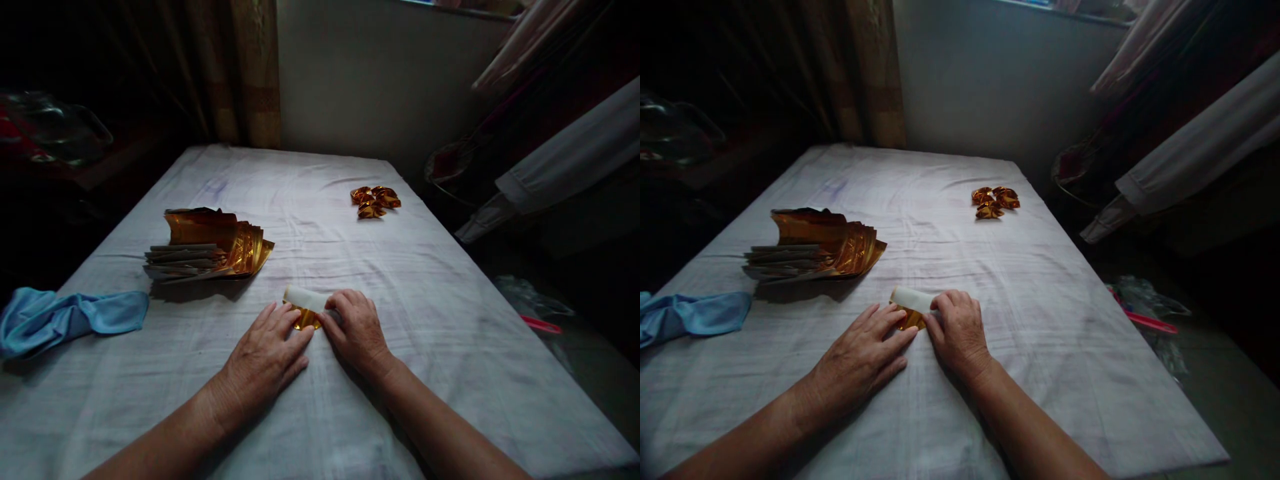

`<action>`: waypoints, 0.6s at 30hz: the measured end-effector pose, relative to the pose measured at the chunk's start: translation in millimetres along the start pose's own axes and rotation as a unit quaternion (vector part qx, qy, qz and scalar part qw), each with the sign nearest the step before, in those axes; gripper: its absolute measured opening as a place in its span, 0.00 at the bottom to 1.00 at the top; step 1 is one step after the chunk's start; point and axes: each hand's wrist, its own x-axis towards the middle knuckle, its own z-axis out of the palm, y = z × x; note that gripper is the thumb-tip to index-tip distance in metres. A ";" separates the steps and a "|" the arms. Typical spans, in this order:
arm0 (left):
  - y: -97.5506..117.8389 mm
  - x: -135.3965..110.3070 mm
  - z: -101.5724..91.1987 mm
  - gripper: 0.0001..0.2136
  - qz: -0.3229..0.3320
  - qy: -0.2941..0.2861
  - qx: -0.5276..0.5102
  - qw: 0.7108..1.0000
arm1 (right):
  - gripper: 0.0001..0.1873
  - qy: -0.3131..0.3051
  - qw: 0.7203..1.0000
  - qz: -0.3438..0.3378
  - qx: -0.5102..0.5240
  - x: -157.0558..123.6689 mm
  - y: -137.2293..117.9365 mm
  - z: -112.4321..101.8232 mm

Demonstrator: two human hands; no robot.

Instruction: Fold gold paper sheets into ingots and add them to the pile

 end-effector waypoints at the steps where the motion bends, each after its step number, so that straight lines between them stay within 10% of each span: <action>1: -1.5 1.4 -2.1 0.17 0.000 -0.005 -0.013 1.000 | 0.02 0.005 1.000 -0.010 0.007 -0.4 1.2 0.6; 18: -24.2 7.1 1.9 0.14 -0.010 0.072 -0.106 0.992 | 0.12 -0.034 0.995 -0.089 0.004 -13.8 -10.4 -18.1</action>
